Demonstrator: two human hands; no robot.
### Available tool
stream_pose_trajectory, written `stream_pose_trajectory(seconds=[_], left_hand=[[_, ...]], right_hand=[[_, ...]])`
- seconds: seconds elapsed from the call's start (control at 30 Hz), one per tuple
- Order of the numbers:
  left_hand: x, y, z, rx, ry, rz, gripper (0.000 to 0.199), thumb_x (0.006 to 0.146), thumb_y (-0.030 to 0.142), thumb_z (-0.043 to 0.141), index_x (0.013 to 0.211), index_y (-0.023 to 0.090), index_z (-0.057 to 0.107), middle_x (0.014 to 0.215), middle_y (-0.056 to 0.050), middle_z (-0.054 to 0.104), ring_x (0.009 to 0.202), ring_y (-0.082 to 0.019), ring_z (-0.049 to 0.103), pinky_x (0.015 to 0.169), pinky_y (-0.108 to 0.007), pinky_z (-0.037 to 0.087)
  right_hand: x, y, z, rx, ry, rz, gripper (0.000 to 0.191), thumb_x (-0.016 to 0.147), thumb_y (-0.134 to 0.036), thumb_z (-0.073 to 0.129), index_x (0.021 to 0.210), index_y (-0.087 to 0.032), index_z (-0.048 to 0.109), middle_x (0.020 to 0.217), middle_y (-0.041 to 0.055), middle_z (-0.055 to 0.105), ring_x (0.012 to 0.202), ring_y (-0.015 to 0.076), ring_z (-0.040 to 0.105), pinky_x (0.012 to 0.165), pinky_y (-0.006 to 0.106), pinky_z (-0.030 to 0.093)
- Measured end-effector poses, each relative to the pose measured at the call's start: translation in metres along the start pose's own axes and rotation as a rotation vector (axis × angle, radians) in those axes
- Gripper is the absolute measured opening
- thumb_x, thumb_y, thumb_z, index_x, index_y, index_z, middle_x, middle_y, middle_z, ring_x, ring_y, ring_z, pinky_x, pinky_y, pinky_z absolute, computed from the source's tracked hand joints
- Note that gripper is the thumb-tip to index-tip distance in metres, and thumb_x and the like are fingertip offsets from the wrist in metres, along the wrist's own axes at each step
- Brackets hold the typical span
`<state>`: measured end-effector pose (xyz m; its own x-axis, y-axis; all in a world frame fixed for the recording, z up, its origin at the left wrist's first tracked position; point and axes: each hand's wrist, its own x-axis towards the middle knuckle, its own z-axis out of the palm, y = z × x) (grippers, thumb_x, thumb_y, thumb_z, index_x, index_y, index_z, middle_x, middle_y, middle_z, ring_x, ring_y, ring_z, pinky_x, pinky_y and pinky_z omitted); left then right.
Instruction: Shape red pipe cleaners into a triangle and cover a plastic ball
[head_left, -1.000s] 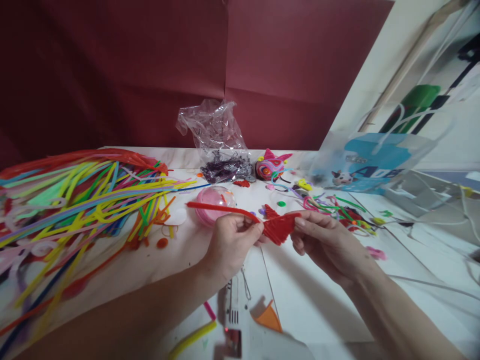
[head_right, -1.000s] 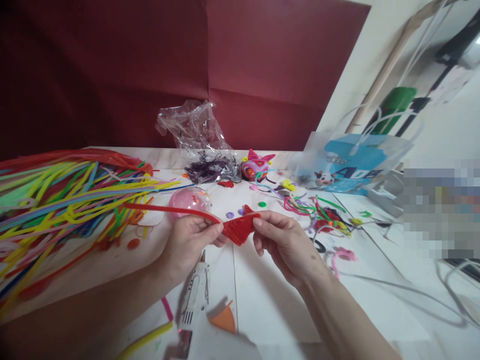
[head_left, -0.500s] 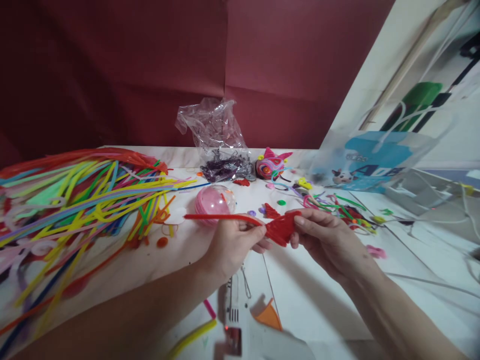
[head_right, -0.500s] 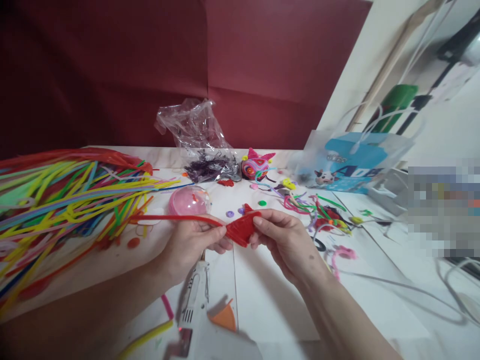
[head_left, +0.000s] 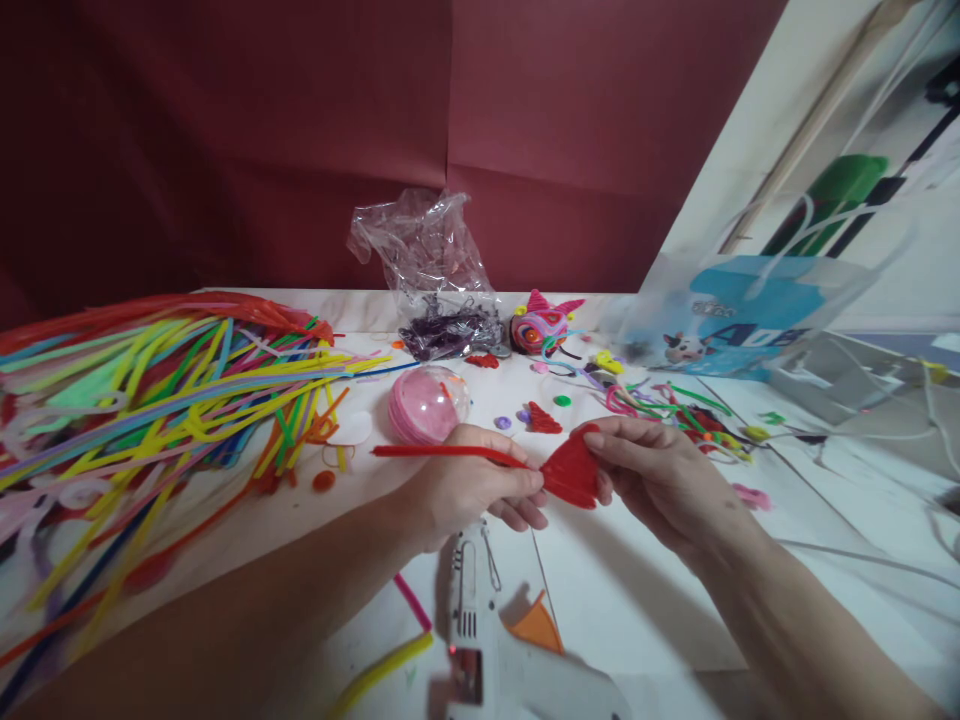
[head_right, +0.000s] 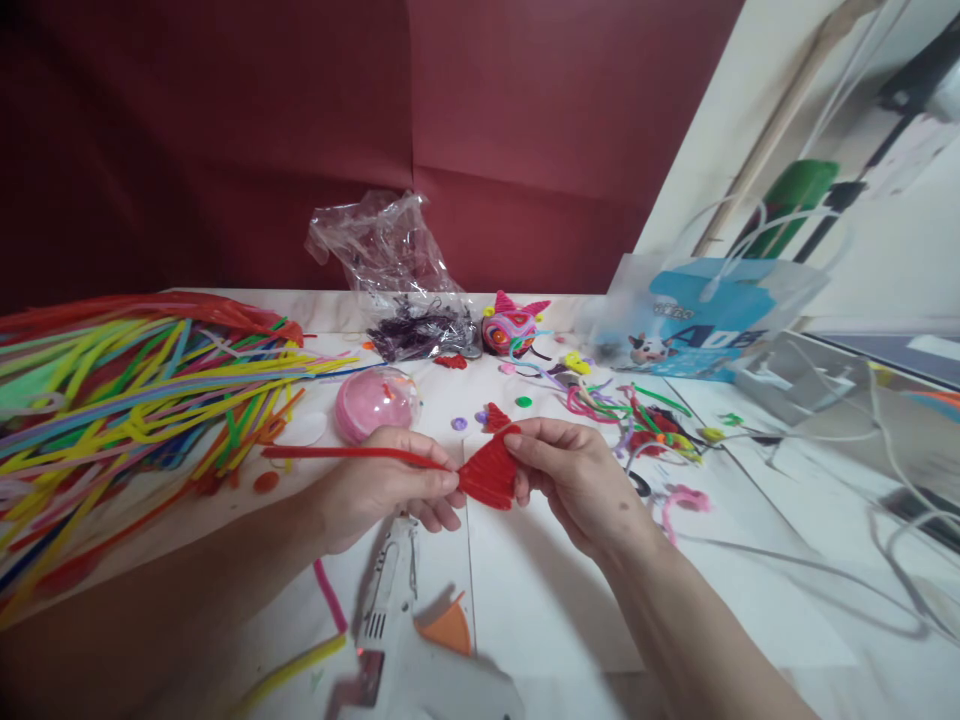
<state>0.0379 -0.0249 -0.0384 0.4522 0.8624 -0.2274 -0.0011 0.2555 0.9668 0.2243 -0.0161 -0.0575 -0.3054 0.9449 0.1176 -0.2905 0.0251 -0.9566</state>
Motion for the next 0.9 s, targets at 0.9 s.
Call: stream_pose_trajectory(seconds=[0.9], left_hand=[[0.0033,-0.0009,0.0012,-0.068,0.11,0.03,0.008,0.071,0.01,0.054,0.064,0.012,0.052,0.052,-0.002,0.061,0.044,-0.011,0.059,0.042,-0.018,0.044]], right_hand=[[-0.0007,0.0024,0.0013,-0.09,0.007,0.068,0.036,0.068,-0.036,0.081,0.078,-0.007,0.061,0.065,0.0078,0.055,0.05,0.0131,0.051,0.044,0.016,0.043]])
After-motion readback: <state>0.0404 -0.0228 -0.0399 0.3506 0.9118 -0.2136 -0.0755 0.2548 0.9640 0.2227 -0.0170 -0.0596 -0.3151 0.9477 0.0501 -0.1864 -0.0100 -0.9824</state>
